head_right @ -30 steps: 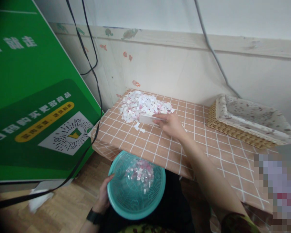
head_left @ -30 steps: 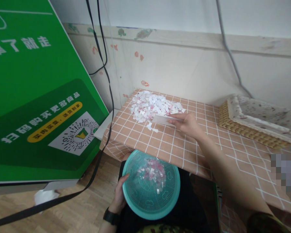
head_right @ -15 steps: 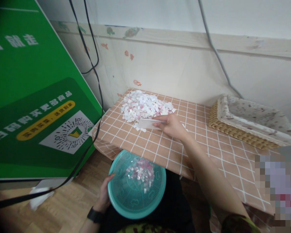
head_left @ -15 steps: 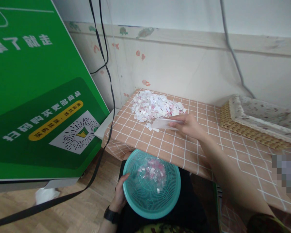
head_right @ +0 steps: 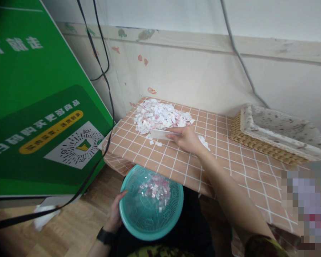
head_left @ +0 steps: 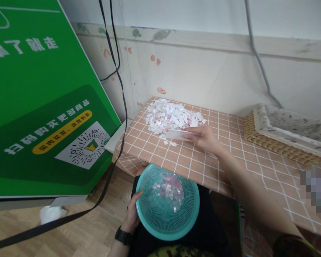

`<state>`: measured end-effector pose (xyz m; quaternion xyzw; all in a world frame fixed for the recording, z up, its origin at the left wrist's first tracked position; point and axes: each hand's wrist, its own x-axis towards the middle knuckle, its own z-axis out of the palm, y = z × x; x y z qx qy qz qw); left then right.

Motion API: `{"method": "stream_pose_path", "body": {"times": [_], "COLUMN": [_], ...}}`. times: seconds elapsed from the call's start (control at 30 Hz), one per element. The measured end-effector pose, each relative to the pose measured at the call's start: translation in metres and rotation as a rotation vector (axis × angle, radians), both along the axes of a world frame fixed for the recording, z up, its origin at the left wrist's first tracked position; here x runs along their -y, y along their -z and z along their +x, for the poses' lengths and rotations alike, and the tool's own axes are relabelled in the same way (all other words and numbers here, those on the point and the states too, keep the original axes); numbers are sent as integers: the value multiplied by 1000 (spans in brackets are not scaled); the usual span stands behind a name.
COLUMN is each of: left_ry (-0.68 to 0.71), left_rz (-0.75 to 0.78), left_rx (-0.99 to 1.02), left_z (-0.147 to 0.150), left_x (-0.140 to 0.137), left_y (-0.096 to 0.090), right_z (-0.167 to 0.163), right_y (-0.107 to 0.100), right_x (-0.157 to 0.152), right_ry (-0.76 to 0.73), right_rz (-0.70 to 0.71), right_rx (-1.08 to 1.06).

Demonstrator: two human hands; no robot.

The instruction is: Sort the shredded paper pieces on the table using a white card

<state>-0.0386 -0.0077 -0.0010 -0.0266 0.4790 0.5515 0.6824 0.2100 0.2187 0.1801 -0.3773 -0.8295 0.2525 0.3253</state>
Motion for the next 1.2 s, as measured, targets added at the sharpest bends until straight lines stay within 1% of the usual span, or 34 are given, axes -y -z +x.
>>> {"method": "stream_pose_path", "body": {"times": [0.27, 0.47, 0.57, 0.73, 0.9, 1.07, 1.13, 1.2], "left_ry": [-1, 11, 0, 14, 6, 0, -10, -11], "left_rz": [-15, -4, 2, 4, 26, 45, 56, 53], "left_rx": [-12, 16, 15, 22, 18, 11, 0, -4], "left_z": [0, 1, 0, 0, 0, 0, 0, 0], "left_x": [-1, -1, 0, 0, 0, -1, 0, 0], "left_y": [0, -1, -1, -1, -1, 1, 2, 2], "right_z": [-4, -2, -3, -6, -7, -9, -8, -7], "right_y": [5, 4, 1, -4, -4, -6, -8, -8], "right_x": [0, 2, 4, 8, 10, 12, 12, 12], "right_ry": [0, 72, 47, -55, -20, -131, -140, -113], "right_rz": [30, 91, 77, 15, 39, -27, -35, -6], "right_rx": [42, 71, 87, 66, 20, 36, 36, 32]}}
